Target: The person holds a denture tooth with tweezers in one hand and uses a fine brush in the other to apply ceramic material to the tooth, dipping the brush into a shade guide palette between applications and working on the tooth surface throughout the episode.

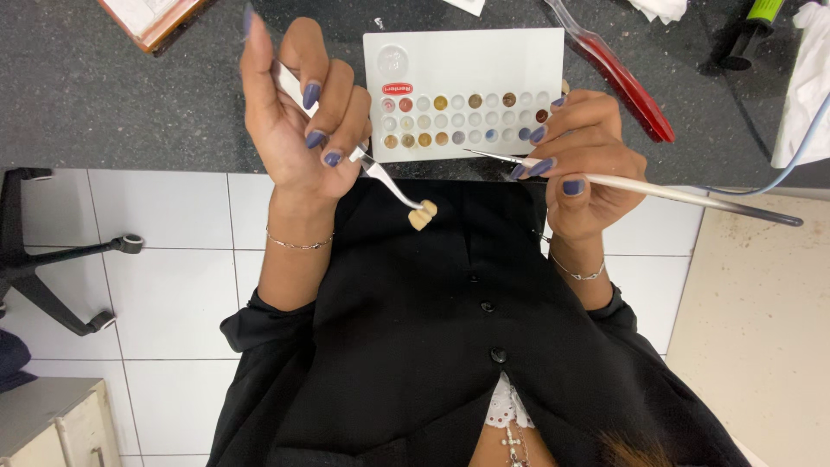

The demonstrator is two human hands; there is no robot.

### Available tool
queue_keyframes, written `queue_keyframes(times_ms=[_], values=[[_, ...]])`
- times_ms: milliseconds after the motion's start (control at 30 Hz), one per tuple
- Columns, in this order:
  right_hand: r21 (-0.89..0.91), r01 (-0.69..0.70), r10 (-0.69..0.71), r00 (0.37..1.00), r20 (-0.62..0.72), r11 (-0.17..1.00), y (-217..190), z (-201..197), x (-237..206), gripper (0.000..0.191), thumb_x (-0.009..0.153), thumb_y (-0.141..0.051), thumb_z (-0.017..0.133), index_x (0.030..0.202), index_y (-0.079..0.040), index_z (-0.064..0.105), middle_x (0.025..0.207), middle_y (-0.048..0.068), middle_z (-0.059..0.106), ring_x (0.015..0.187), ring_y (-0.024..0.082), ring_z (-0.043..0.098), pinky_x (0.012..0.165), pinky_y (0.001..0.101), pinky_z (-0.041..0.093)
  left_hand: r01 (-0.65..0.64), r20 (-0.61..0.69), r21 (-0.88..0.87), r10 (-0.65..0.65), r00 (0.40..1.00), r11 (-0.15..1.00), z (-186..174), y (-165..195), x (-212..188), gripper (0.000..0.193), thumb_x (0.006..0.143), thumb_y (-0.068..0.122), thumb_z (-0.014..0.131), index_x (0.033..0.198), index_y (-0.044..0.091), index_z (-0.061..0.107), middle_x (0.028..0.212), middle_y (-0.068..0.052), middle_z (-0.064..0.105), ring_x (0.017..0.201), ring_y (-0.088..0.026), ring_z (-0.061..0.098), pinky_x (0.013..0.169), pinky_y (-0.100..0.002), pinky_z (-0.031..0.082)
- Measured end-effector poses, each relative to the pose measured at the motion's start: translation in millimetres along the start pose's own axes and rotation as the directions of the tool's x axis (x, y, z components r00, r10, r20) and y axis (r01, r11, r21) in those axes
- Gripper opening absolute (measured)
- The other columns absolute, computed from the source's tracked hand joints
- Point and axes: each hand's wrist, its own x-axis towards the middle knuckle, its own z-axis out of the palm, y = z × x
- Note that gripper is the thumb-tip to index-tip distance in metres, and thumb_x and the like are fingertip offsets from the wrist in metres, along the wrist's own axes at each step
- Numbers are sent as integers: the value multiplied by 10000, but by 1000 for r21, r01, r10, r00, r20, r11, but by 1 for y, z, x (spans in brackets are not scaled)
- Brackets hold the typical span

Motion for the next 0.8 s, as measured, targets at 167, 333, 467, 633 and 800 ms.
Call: queue_keyframes(times_ms=[167, 333, 467, 633, 800], values=[[-13, -20, 21, 999, 24, 1000, -1, -1, 0, 341, 1020, -367, 632, 839, -78, 655, 695, 100, 688, 878, 235, 631, 833, 362, 485, -55, 147, 37, 49, 988, 998, -4, -2, 2, 527, 1153, 429, 223, 747, 124, 362, 444, -11, 321, 281, -87, 307, 267, -169, 219], [-45, -17, 19, 999, 48, 999, -1, -3, 0, 326, 1037, -347, 627, 866, -71, 661, 722, 91, 702, 885, 225, 650, 825, 369, 527, -30, 175, -12, 32, 984, 999, -6, -1, 3, 496, 1162, 384, 240, 768, 118, 380, 467, -20, 362, 312, -104, 377, 277, -161, 242], [-45, -12, 16, 998, 67, 999, -2, -3, 1, 318, 1045, -338, 631, 879, -67, 659, 742, 84, 709, 880, 225, 651, 820, 369, 536, 0, 31, -46, 2, 1000, 999, -2, 1, 2, 442, 1122, 345, 251, 808, 102, 444, 464, -48, 431, 327, -150, 485, 291, -176, 285], [-53, -13, 17, 997, 71, 999, -4, -2, 2, 319, 1041, -340, 629, 882, -67, 669, 744, 88, 709, 872, 223, 648, 807, 363, 532, -39, -47, -45, 37, 998, 998, -2, 0, 2, 446, 1053, 413, 268, 873, 81, 505, 523, -70, 497, 418, -188, 599, 294, -189, 348], [-60, -30, 34, 997, 72, 998, -5, -1, 2, 329, 1051, -351, 627, 897, -63, 663, 765, 88, 711, 892, 224, 656, 822, 366, 544, -50, 4, -118, 51, 999, 992, -12, -2, 0, 585, 1009, 613, 271, 839, 100, 495, 541, -71, 509, 479, -192, 648, 319, -177, 365]])
